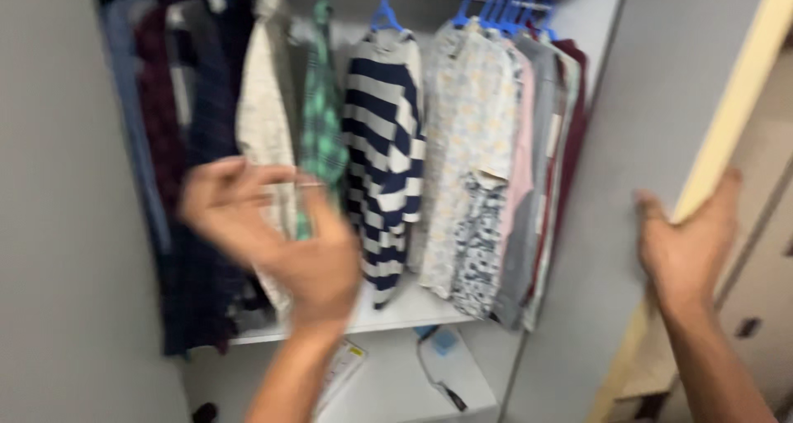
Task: The person removes several shirts from a closet, places them on a bed, then places a striped shirt on a hanger and returns it to the closet. The person also folds a green shirt and places it in the closet.
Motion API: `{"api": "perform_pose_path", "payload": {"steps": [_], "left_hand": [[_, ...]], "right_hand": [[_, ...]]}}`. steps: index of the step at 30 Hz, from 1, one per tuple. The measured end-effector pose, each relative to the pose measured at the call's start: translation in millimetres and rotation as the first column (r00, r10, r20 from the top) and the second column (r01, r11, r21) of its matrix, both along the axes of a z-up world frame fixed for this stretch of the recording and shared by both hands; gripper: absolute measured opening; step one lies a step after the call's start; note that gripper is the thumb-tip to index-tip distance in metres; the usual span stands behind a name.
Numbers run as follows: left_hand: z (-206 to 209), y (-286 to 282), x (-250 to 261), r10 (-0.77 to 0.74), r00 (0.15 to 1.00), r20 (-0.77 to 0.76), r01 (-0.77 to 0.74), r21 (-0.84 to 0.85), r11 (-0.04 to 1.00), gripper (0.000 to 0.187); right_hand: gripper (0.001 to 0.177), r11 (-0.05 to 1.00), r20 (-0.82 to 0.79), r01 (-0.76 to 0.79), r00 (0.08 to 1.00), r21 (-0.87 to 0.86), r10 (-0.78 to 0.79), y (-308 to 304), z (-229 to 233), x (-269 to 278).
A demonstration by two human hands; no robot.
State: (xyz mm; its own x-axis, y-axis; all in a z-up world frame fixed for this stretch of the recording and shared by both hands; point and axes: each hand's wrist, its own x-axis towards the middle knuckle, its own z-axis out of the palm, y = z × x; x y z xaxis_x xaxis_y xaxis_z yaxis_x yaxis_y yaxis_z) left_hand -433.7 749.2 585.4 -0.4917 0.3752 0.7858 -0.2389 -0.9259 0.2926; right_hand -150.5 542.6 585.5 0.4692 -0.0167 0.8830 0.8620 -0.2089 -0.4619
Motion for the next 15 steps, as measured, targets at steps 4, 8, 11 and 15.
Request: {"api": "perform_pose_path", "payload": {"steps": [4, 8, 11, 15], "left_hand": [[15, 30, -111, 0.141, 0.989, 0.051, -0.14, -0.021, 0.99, 0.052], [14, 40, -181, 0.281, 0.959, -0.041, -0.283, -0.053, 0.958, 0.054], [14, 45, -221, 0.381, 0.916, -0.129, -0.391, -0.071, 0.917, 0.056], [14, 51, -260, 0.494, 0.83, -0.259, -0.527, -0.076, 0.846, 0.058]], "right_hand": [[0.046, 0.991, 0.238, 0.134, 0.962, 0.026, -0.136, 9, -7, -2], [0.044, 0.999, -0.127, 0.032, 0.992, 0.038, -0.027, 24, -9, -1], [0.044, 0.998, -0.274, 0.033, 0.961, 0.048, -0.019, 38, -10, 4], [0.044, 0.997, -0.294, 0.008, 0.956, 0.08, 0.016, 63, -11, 14]]}}
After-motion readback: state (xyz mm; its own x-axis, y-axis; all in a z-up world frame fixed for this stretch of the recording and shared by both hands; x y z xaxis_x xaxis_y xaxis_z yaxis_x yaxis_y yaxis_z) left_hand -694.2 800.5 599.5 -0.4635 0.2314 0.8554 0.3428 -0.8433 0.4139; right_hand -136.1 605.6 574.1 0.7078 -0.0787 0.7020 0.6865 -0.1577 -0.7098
